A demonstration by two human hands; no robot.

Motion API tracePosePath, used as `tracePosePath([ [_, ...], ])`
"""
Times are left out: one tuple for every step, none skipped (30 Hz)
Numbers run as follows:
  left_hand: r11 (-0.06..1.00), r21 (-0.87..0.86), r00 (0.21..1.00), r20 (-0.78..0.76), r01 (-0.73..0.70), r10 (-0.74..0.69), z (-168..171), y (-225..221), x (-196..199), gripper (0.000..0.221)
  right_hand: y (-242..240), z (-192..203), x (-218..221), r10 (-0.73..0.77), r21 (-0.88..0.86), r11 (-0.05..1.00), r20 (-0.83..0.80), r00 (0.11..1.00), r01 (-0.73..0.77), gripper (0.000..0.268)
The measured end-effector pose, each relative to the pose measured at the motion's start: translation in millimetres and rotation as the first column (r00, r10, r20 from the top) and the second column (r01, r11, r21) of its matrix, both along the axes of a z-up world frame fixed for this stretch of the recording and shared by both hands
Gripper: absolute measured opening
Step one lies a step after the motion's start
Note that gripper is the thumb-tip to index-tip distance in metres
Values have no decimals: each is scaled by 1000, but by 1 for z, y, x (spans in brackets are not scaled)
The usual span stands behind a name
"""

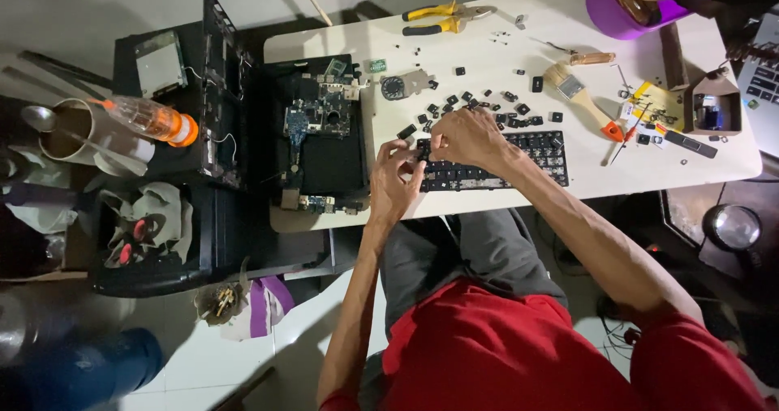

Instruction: Reattaching individual keycaps to a laptop keyboard frame during a repair process.

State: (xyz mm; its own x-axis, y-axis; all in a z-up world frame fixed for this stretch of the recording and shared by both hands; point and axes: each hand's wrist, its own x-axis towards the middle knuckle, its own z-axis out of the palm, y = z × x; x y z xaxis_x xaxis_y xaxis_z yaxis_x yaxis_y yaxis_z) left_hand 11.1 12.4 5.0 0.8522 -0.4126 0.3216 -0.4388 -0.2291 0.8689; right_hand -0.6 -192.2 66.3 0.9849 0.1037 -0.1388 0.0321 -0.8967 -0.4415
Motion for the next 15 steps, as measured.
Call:
tracePosePath([
  [1000,1,1000,-2,-2,2,1,0,0,20,0,0,0,2,1,1000,-2,1000,-2,7],
  [1000,3,1000,-17,5,-5,1,0,0,20,1,-1,0,-3,-10,1000,-16,1000,3,9],
  [1000,5,999,-32,12,-12,2,0,0,21,0,-1,0,-8,-20,1000,-30,1000,8,11],
  [1000,5,999,-35,13,-13,5,1,0,21,1,-2,0,-9,-20,1000,-33,999,8,11],
  [1000,23,999,-40,16,-15,8,1,-1,19,2,-2,-1,-16,-31,999,-30,999,15,10],
  [999,39,999,-43,18,-17,11,2,0,18,3,-2,0,-23,-43,999,-27,999,22,9],
  [999,38,999,-45,18,-16,10,1,0,18,4,-2,-1,-23,-44,999,-28,999,22,9],
  [999,43,999,-40,14,-12,10,1,-1,18,5,-2,-2,-24,-101,995,-37,999,20,10],
  [999,47,999,-34,10,-9,9,2,-1,18,6,-1,-3,-24,-158,987,-45,999,17,12],
  [999,46,999,-36,10,-8,11,2,-1,18,7,-1,-4,-24,-159,987,-46,999,16,12],
  [999,47,999,-41,14,-12,12,2,-1,18,7,0,-4,-18,-146,989,-48,999,11,13],
  [999,49,999,-46,20,-18,14,2,-2,18,7,0,-6,-13,-132,991,-50,999,6,15],
  [999,49,999,-48,21,-19,13,1,-2,18,8,3,-7,-14,-132,991,-51,999,7,15],
  [999,48,999,-33,23,-21,13,1,-2,17,8,6,-8,-19,-134,991,-49,999,13,15],
  [999,48,1000,-19,25,-24,12,0,-2,16,9,8,-9,-25,-135,991,-47,999,18,14],
])
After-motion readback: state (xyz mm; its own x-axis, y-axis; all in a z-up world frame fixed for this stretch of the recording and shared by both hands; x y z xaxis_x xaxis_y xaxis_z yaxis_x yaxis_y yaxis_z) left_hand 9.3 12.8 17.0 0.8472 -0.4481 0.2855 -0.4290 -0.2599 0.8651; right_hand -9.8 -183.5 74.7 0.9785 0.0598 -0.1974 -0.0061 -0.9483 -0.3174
